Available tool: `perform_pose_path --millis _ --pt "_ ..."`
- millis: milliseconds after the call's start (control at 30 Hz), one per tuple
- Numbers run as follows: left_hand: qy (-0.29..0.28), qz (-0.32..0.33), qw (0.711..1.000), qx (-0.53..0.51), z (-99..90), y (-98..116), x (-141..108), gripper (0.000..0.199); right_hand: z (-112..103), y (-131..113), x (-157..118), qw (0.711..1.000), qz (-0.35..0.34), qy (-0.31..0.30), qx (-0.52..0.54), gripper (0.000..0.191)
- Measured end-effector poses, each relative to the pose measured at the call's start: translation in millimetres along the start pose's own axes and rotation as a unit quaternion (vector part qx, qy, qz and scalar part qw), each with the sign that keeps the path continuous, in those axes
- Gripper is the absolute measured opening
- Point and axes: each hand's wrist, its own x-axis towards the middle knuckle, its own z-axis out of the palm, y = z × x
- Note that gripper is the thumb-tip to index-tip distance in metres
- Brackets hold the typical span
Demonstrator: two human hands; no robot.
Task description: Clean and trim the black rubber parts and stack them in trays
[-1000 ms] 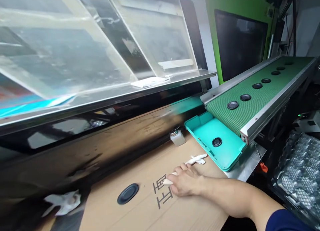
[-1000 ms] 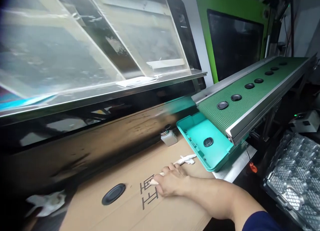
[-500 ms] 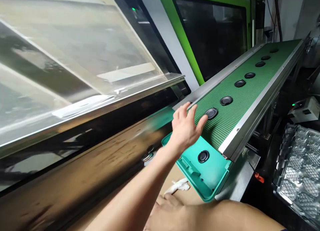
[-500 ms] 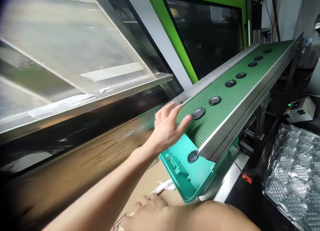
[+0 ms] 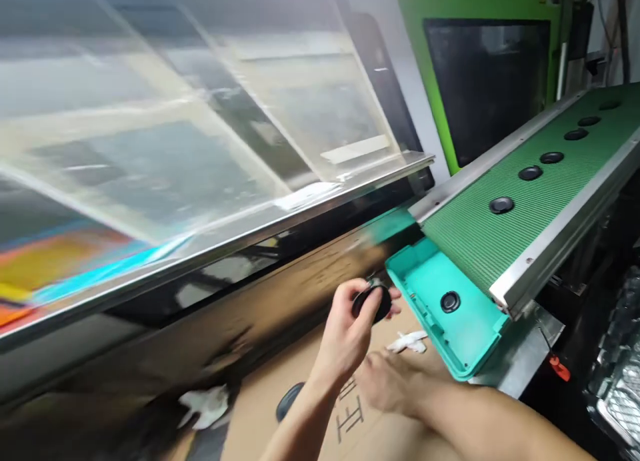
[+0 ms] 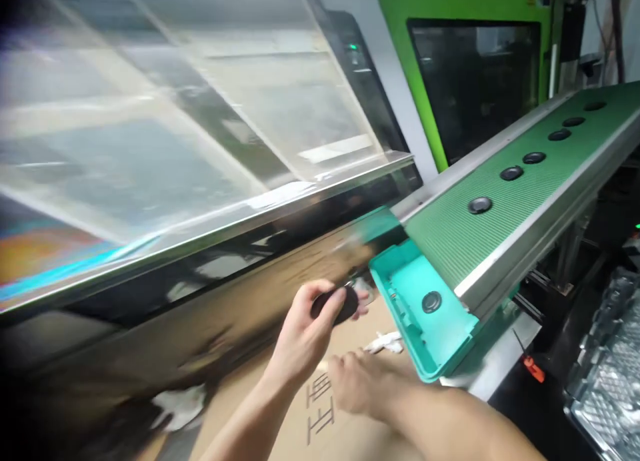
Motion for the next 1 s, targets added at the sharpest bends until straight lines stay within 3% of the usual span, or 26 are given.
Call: perform_pose_path --millis 67,133,233,333,467,533,667,733,933,1000 --pt "0.120 -0.036 0.991 -0.042 -51.7 -26 -31 0.047 -14 0 1 0.996 0.078 -0.041 0.034 0.033" --pt "0.200 -0.074 0.971 -0.107 -89.6 -57 -56 0.052 -24 -2 2 0.989 0.122 -0.074 0.035 0.029" --pt "0.243 -0.139 0.930 -0.240 -116.6 -104 -77 0.052 -33 -6 0 0.987 0.118 -0.102 -0.022 0.024" --pt "0.258 -0.182 0.876 -0.364 -122.4 -136 -85 0.044 -40 -9 -5 0.988 0.090 -0.108 -0.065 0.025" --pt "0.231 -0.176 0.840 -0.459 -128.0 -149 -86 0.041 -50 -7 -10 0.989 0.035 -0.141 -0.038 0.038" --pt "0.218 -0.178 0.832 -0.478 -131.1 -149 -85 0.037 -53 -7 -7 0.991 0.035 -0.127 0.003 0.037" --pt "0.179 -0.172 0.823 -0.511 -129.2 -148 -86 0.032 -44 -23 8 0.992 0.090 0.005 0.092 0.038" --pt "0.162 -0.175 0.810 -0.536 -125.6 -149 -86 0.033 -33 -37 15 0.990 0.089 0.034 0.100 0.037" --pt "0.179 -0.201 0.800 -0.536 -121.2 -156 -83 0.040 -4 -61 16 1.000 0.008 -0.021 0.006 0.038" --pt "0.188 -0.190 0.802 -0.535 -120.0 -157 -82 0.039 0 -58 18 0.999 0.032 -0.019 -0.029 0.041"
